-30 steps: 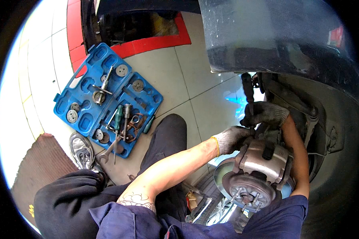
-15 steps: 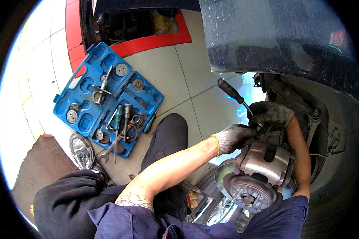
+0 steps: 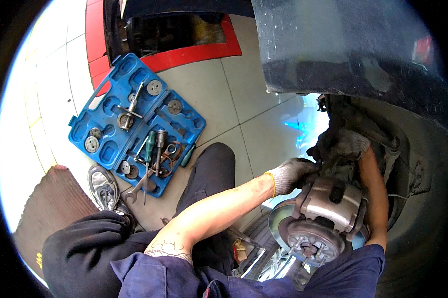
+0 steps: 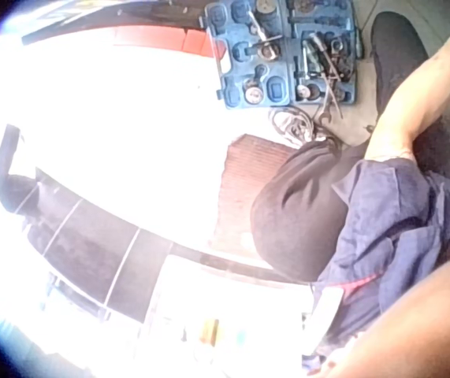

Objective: The person is working on a car's brake assembly, using a screwdriver to adjust components within the caliper. They are seated on the floor next to the vehicle, with a toolkit visible nearby.

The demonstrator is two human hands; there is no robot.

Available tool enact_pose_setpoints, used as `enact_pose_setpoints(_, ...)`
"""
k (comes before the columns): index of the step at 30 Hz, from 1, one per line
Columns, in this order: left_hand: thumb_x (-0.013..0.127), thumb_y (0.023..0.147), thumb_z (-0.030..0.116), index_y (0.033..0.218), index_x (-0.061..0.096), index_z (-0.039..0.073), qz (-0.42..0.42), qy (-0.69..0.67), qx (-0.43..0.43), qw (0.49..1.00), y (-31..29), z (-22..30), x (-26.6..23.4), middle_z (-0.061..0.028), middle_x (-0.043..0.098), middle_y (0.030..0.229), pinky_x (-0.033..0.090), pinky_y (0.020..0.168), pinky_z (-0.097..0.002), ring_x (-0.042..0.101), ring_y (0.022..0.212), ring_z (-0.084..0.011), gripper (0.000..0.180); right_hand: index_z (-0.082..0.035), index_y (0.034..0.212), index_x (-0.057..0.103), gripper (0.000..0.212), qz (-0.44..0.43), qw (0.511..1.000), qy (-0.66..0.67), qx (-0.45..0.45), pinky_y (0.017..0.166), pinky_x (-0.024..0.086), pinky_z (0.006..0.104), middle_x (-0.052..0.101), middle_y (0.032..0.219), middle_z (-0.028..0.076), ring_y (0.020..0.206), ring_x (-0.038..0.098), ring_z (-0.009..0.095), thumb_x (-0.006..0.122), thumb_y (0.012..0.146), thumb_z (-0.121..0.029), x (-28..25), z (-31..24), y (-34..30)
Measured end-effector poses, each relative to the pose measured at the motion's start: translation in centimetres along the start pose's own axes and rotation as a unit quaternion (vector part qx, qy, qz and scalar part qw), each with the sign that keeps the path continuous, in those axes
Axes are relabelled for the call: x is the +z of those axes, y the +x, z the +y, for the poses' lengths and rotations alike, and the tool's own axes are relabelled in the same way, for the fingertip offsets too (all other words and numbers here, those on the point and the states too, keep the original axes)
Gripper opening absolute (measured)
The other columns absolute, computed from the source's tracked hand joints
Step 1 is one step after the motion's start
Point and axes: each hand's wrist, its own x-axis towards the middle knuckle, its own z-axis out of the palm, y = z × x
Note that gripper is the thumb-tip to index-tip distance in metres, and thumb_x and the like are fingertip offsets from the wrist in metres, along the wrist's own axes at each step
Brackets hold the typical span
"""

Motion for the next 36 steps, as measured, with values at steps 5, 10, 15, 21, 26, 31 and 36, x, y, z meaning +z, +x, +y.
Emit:
enact_pose_setpoints(5,0.060,0.091,0.016,0.110,0.061,-0.002,-0.015,0.001,0.006,1.000,-0.6,0.6,0.0,-0.0088,0.062,0.103,0.049,0.084,-0.0264,0.060,0.092,-0.0136,0.026,-0.002,0.101,0.063,0.033,0.010,1.000,0.002,0.026,0.085,0.052,0.0338,0.068,0.097,0.008,0.091,0.064,0.019,0.075,0.077,-0.021,0.1,0.4,0.7)
enact_pose_setpoints(10,0.062,0.091,0.018,0.109,0.061,-0.002,-0.018,0.009,-0.017,1.000,-1.7,1.6,1.4,-0.0086,0.062,0.103,0.049,0.082,-0.0268,0.060,0.091,-0.0139,0.027,-0.001,0.111,0.061,0.042,-0.023,0.986,0.090,0.138,0.090,0.049,0.0356,0.067,0.105,0.013,0.097,0.063,0.023,0.069,0.081,-0.028,1.1,1.1,1.5)
enact_pose_setpoints(15,0.062,0.091,0.017,0.108,0.060,0.000,-0.017,-0.048,-0.016,0.999,-0.8,0.4,-0.3,-0.0077,0.062,0.101,0.050,0.078,-0.0268,0.059,0.088,-0.0136,0.025,-0.002,0.102,0.064,0.030,0.001,0.995,0.080,0.067,0.087,0.052,0.0338,0.067,0.099,0.012,0.093,0.064,0.020,0.074,0.077,-0.016,1.8,1.8,1.9)
enact_pose_setpoints(21,0.060,0.091,0.016,0.110,0.059,-0.001,-0.042,-0.044,-0.010,0.998,-0.5,0.3,-0.1,-0.0078,0.062,0.102,0.050,0.077,-0.0265,0.059,0.089,-0.0130,0.025,-0.002,0.095,0.063,0.025,0.025,0.995,0.097,0.020,0.081,0.055,0.0344,0.067,0.095,0.010,0.087,0.065,0.021,0.075,0.074,-0.009,1.5,1.6,1.2)
enact_pose_setpoints(26,0.061,0.090,0.014,0.106,0.062,0.001,-0.060,0.040,0.043,0.996,-1.4,0.6,0.3,-0.0077,0.062,0.102,0.049,0.078,-0.0260,0.058,0.087,-0.0119,0.021,-0.001,0.103,0.062,0.030,0.034,0.980,0.191,0.037,0.079,0.054,0.0351,0.066,0.095,0.011,0.084,0.064,0.022,0.071,0.079,-0.018,2.1,1.0,1.4)
enact_pose_setpoints(31,0.059,0.092,0.016,0.106,0.064,0.000,-0.035,-0.026,0.011,0.999,-1.1,0.6,0.5,-0.0095,0.062,0.103,0.048,0.080,-0.0240,0.057,0.089,-0.0122,0.021,0.000,0.095,0.063,0.028,0.046,0.971,0.223,0.066,0.076,0.053,0.0338,0.067,0.089,0.009,0.083,0.064,0.020,0.068,0.080,-0.022,2.4,1.0,1.9)
enact_pose_setpoints(36,0.057,0.090,0.005,0.109,0.062,0.001,-0.032,-0.078,-0.013,0.996,-1.1,0.8,0.8,-0.0101,0.063,0.104,0.050,0.082,-0.0266,0.060,0.092,-0.0169,0.021,-0.001,0.092,0.064,0.023,0.043,0.985,0.144,0.085,0.075,0.053,0.0339,0.066,0.090,0.012,0.081,0.064,0.023,0.067,0.081,-0.022,2.3,1.9,1.6)
